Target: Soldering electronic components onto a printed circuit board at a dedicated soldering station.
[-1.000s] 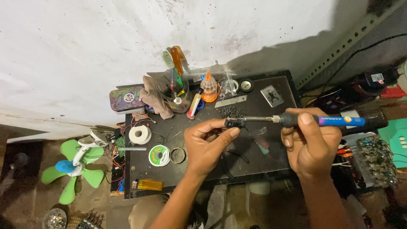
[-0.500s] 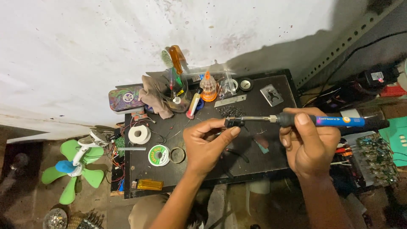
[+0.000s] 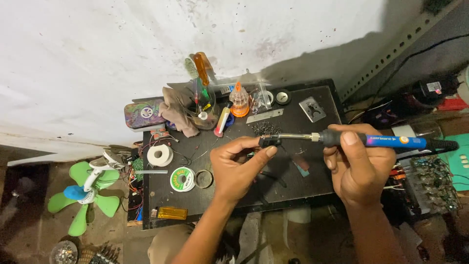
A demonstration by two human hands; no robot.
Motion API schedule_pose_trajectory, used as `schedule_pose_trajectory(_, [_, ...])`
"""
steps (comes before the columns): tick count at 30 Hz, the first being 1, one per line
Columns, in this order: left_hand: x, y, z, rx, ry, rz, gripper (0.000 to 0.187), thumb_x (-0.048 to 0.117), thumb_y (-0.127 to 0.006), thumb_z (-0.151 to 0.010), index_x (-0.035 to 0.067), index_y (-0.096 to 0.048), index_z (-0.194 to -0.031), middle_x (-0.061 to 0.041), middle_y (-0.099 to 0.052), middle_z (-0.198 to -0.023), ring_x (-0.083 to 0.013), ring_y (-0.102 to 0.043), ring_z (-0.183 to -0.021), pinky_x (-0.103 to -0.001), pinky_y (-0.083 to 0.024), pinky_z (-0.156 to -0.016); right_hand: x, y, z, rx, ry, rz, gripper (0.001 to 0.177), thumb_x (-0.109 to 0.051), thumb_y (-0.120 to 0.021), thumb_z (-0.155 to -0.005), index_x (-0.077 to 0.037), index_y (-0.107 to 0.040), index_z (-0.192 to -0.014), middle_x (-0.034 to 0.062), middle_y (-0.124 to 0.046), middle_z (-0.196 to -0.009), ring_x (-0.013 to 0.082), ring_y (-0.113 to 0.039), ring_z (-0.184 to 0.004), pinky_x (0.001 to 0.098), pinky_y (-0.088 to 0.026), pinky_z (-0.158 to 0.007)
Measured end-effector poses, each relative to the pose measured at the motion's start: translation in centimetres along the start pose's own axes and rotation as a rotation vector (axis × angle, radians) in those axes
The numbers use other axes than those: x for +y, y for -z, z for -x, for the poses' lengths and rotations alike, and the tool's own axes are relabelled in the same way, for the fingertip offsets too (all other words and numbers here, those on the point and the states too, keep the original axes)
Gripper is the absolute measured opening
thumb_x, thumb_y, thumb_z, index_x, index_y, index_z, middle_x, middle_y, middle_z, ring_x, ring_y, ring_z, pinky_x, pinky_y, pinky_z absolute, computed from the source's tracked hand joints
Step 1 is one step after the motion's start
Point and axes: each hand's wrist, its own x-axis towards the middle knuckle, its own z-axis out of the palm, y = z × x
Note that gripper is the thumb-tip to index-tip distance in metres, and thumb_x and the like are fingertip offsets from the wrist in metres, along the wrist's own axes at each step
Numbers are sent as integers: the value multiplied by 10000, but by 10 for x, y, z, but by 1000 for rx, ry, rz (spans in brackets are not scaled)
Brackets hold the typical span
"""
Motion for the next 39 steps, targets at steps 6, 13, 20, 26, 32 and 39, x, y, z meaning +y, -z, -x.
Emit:
schedule_pose_trajectory(6, [-7,1,1,-17,3,100,148,47,-848,-814,15,-795,-949,-76,-778,-842,-59,-640,-688,-187,-521,-565,2,3,-1,33,-24,8,259,-219,-589,-981,24,-660,-1038,142,-588,-660,148,-475,-446,213,-388,-425])
schedule_pose_trajectory(13, [-15,3,1,19,64,107,158,44,-867,-788,7,-788,-919,-53,-765,-838,-53,-642,-732,-192,-549,-616,2,0,-1,1,-17,-11,241,-208,-581,-1008,15,-665,-1042,129,-599,-673,140,-491,-450,199,-397,-415])
schedule_pose_trajectory(20, [-6,5,-1,-54,69,196,217,61,-822,-832,-4,-801,-1038,-66,-783,-896,-86,-682,-791,-217,-587,-705,2,1,-4,94,-26,-74,268,-236,-588,-1004,18,-652,-1058,134,-594,-659,154,-489,-427,226,-377,-398])
schedule_pose_trajectory(26, [-7,9,-4,-73,70,221,222,68,-800,-842,-5,-807,-1052,-79,-791,-884,-117,-697,-765,-248,-596,-691,4,4,-7,105,-44,-123,297,-240,-584,-1014,41,-656,-1079,159,-571,-635,173,-471,-435,261,-378,-409])
schedule_pose_trajectory(32, [-3,12,-4,-134,50,288,236,101,-778,-830,-18,-793,-1034,-104,-789,-934,-172,-718,-767,-283,-577,-699,0,5,-9,121,-33,-154,282,-241,-586,-1018,26,-661,-1071,151,-587,-666,159,-482,-450,253,-364,-415])
schedule_pose_trajectory(39, [4,16,-11,-279,64,148,196,148,-746,-879,33,-793,-1031,-98,-809,-981,-159,-730,-854,-299,-597,-772,-6,12,-16,194,-110,-214,285,-281,-605,-1019,-10,-648,-1096,106,-571,-746,146,-476,-503,257,-329,-452])
